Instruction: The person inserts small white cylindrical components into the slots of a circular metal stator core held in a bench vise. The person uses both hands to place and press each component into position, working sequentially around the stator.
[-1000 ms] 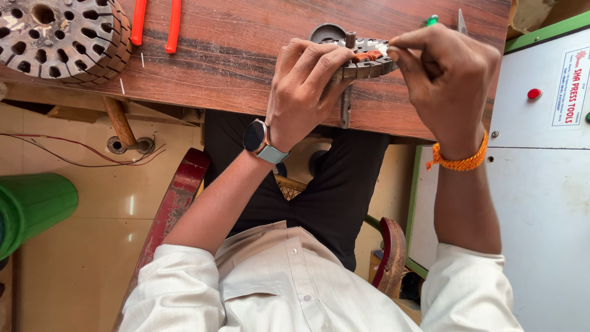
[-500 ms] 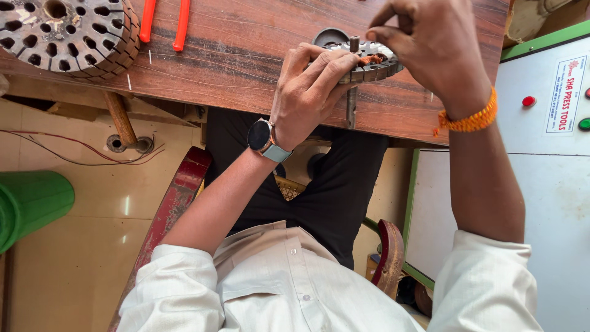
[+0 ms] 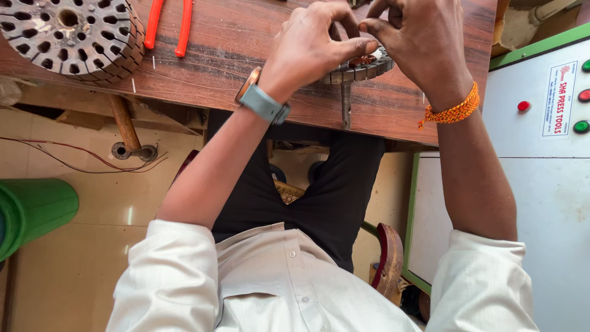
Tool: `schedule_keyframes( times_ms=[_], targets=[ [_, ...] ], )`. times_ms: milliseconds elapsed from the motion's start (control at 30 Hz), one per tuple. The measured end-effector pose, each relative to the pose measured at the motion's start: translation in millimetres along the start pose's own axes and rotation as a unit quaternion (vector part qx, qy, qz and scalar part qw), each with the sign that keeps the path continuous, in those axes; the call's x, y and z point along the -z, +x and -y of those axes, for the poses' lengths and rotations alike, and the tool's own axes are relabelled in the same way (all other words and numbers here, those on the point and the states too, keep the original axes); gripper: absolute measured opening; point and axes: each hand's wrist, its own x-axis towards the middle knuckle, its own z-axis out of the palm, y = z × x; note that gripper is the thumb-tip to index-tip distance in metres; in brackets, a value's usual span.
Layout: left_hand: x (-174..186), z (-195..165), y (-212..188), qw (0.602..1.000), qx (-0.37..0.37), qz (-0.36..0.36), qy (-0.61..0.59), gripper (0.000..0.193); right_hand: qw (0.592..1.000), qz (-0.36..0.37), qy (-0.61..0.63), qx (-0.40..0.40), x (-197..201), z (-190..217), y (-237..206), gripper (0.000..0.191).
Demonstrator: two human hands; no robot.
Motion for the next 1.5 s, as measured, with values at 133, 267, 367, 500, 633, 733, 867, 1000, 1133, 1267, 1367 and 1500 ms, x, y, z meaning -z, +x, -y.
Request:
schedule_keyframes(
  times_ms=[133,267,367,500,633,733,867,1000,1133,1267,1367,1500],
  targets=[
    [0.1,3.6,12.5,0.975,-0.085,0.043,-0.199,0.027,0.999,0.000,0.031,0.031,7.6,5.7,-1.6,0.008],
    [6.5,18.1,6.4,0.911,-0.084,0.118,-0.385,0.014,0.994,0.071,0.078,-0.030,23.2,21.6,-6.3,0.014],
    [10.5,27.4,0.7,0.921,-0.113,0.114,-0.355,0.010,0.951,0.113,0.221,-0.185,41.0,36.4,-9.7,0.013],
    [12.5,29.7,-2.3,0.939,-0.133,0.103,-0.299,0.012,0.948,0.145,0.242,-0.146,43.9,53.0,-11.0,0.013],
    [14.1,28.5,-3.4,0.948,-0.179,0.082,-0.249,0.013,0.962,0.138,0.188,-0.144,41.6,63.1,-20.8,0.012],
    [14.3,28.9,-4.2,0.948,-0.192,0.075,-0.243,0.012,0.968,0.120,0.167,-0.144,38.3,67.2,-28.1,0.011],
    [14.4,29.8,-6.4,0.955,-0.200,0.059,-0.210,0.011,0.966,0.096,0.183,-0.154,34.7,72.1,-32.7,0.008],
    [16.5,27.4,-6.9,0.955,-0.214,0.056,-0.197,0.011,0.979,0.060,0.137,-0.135,30.1,81.9,-39.0,0.008],
    [18.8,26.9,-6.4,0.955,-0.215,0.070,-0.193,0.011,0.992,-0.001,0.092,-0.088,20.1,93.5,-50.5,0.007],
    [17.1,31.7,-5.8,0.947,-0.223,0.094,-0.211,0.011,0.994,-0.051,0.055,-0.083,8.3,100.4,-66.6,0.008],
    [16.2,34.7,-3.6,0.948,-0.212,0.107,-0.210,0.011,0.996,-0.068,0.011,-0.062,-6.0,98.1,-76.9,0.005],
    [21.9,22.3,-7.7,0.949,-0.103,0.129,-0.269,0.016,0.992,-0.067,-0.003,-0.110,-32.9,90.8,-92.5,0.008]
  ],
)
